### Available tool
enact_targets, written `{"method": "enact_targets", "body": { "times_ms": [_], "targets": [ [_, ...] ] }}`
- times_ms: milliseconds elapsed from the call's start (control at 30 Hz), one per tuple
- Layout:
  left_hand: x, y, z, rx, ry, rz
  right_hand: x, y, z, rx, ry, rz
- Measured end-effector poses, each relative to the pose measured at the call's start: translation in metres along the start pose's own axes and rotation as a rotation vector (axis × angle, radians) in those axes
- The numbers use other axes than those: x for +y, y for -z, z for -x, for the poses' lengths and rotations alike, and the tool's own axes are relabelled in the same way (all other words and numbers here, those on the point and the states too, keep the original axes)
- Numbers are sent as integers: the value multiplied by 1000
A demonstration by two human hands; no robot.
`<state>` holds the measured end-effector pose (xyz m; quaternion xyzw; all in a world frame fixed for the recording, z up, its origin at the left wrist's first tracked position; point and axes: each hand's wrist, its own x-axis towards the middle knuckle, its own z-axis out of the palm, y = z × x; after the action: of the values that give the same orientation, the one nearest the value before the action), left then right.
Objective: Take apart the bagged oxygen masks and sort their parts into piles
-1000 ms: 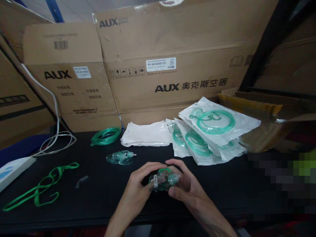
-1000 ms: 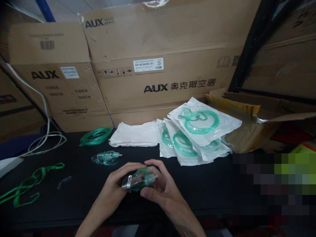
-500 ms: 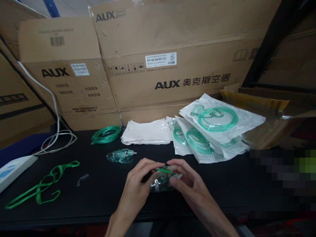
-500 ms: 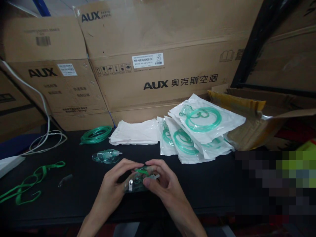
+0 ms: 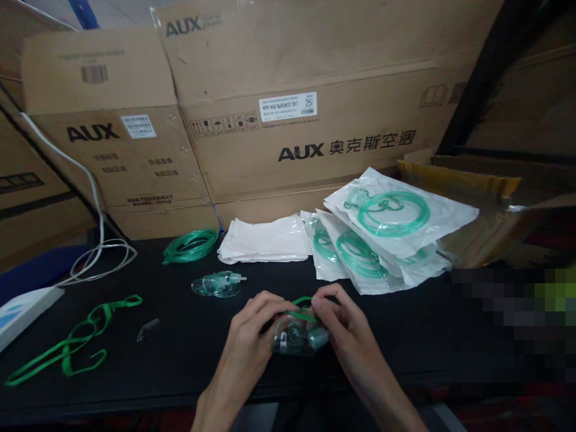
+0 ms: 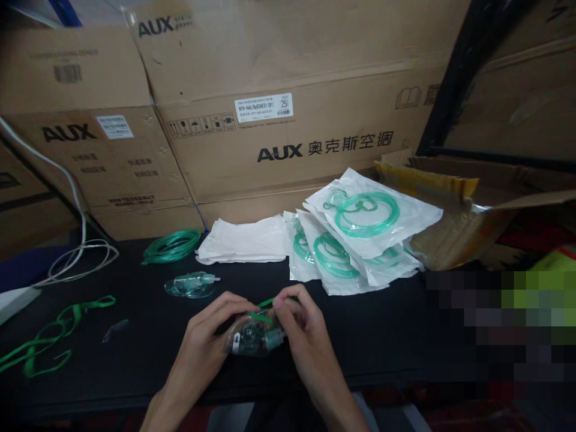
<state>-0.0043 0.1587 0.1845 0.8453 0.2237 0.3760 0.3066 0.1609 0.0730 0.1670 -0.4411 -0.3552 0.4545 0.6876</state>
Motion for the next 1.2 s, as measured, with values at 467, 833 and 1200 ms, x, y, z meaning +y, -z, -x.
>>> {"method": "enact_targets", "body": {
  "times_ms": [467, 833, 1200],
  "targets": [
    [-1, 1, -3, 4, 15, 82, -7, 5, 3, -207, -110, -36],
    [-5, 6, -6, 84, 124, -38, -15, 8, 9, -160, -140, -242],
    [2, 7, 0, 38, 353, 85, -19, 19, 3, 51, -213, -351]
  ]
}}
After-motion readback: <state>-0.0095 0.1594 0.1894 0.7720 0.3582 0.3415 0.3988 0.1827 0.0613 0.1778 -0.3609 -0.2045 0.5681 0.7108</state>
